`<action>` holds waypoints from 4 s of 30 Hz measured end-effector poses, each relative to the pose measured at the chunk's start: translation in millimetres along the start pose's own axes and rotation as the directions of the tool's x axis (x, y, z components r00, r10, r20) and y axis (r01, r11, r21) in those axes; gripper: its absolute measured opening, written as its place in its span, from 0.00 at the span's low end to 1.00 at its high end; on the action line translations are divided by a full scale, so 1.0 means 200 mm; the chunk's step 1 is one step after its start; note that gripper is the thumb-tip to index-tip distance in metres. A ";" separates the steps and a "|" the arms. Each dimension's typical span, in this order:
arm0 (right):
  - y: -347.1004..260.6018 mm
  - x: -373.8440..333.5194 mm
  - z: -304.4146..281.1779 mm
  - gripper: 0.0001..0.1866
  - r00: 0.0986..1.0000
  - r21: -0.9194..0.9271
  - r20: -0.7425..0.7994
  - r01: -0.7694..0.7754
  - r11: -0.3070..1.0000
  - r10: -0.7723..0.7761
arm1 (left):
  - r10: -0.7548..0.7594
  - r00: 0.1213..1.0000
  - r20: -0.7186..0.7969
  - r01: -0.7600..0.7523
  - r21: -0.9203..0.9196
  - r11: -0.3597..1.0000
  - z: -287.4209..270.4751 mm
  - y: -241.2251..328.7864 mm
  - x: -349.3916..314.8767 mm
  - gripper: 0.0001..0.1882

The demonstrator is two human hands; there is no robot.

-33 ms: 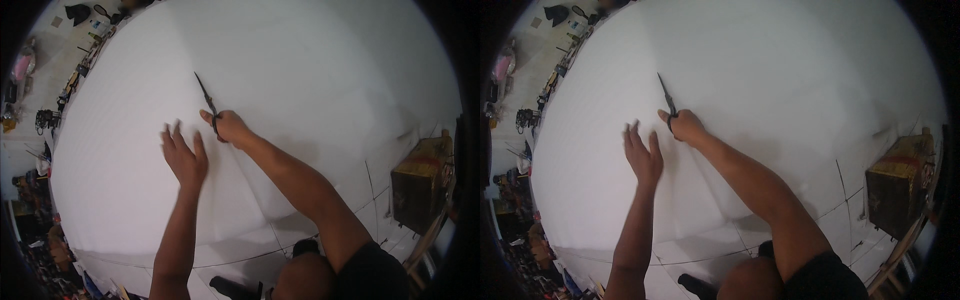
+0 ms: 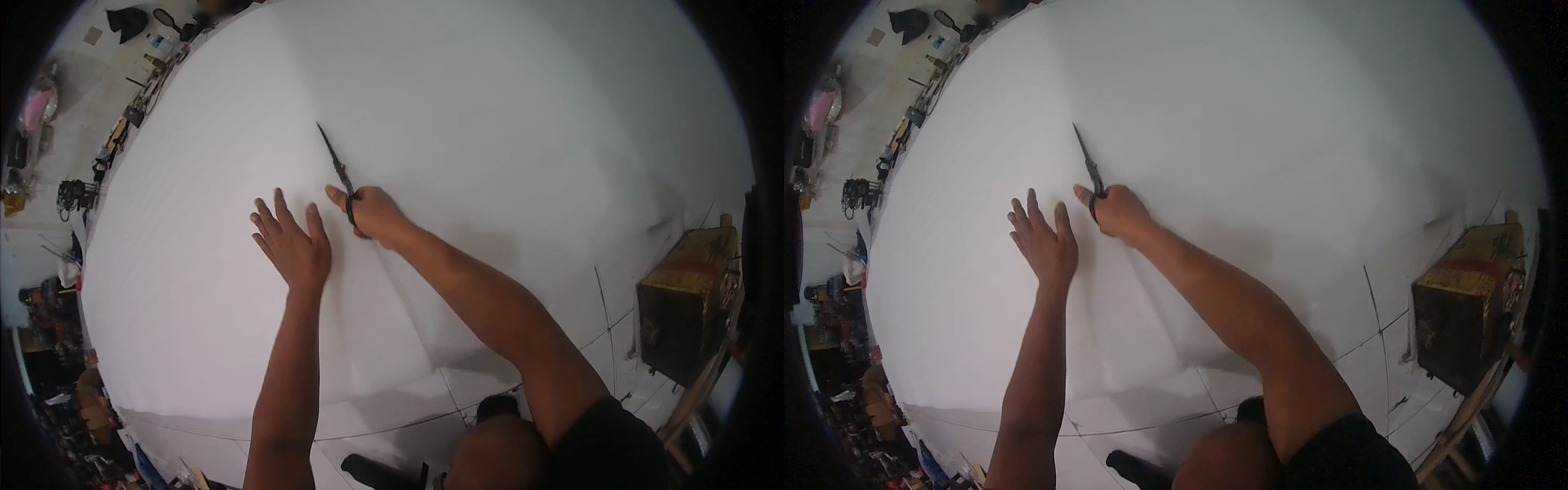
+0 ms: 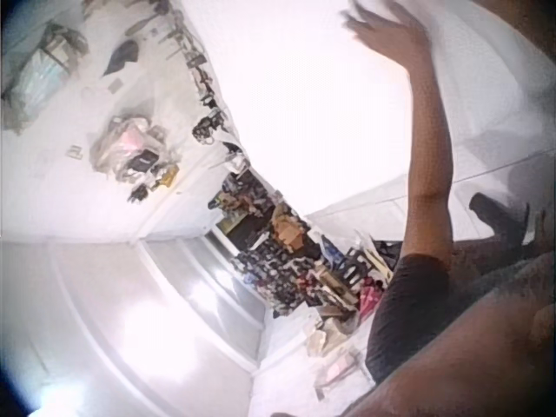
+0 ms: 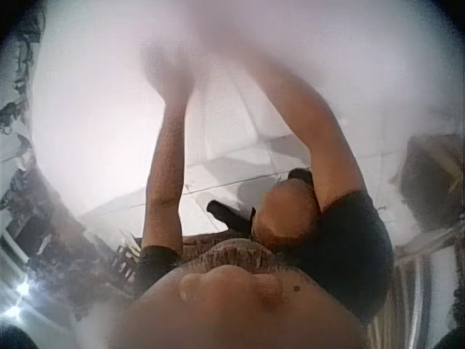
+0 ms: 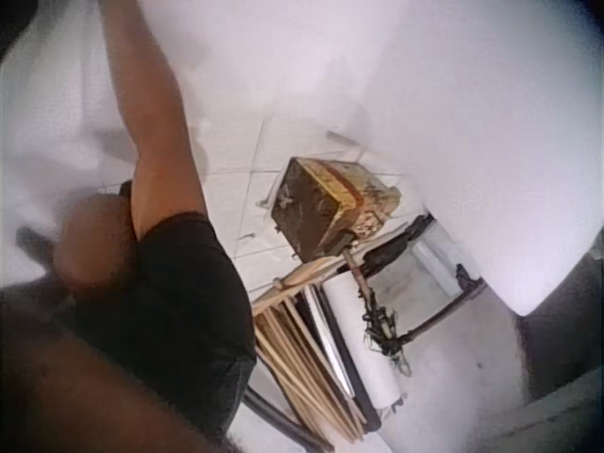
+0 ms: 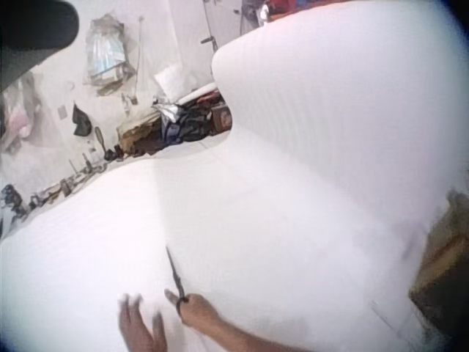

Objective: The person folds a large white foam sheet on the floor, then uses scissors to cut it into smaller rectangular pieces. The person repeats this process multiple times, handling the foam and scissors throughout.

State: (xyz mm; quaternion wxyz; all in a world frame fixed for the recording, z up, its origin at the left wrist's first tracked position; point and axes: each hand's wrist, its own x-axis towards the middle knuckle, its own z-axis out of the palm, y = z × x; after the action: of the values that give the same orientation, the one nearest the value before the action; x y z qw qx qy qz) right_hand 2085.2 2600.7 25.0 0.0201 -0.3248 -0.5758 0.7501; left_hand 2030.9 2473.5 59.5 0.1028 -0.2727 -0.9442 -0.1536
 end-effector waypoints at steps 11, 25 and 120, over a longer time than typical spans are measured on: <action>0.07 0.02 0.00 0.36 0.996 -0.312 -0.086 -0.032 0.949 0.006 | -0.091 0.989 0.119 0.082 0.079 0.993 0.28 -0.04 0.06 0.34; 0.09 0.04 0.01 0.24 0.996 -0.355 -0.092 -0.042 0.934 0.010 | -0.207 0.929 0.308 0.196 0.068 0.978 0.27 -0.09 0.12 0.37; 0.54 -1.91 -1.32 0.26 0.739 -0.563 -0.628 -0.648 0.512 0.245 | -0.067 0.996 -0.057 0.049 -0.277 0.960 0.35 -0.40 1.04 0.23</action>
State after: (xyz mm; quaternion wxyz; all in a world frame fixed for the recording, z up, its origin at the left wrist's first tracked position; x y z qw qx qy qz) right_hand 2559.4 2634.9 74.6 -0.1788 -0.6157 -0.7003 0.3139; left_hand 1807.0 2534.1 33.8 0.0905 -0.2514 -0.9174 -0.2949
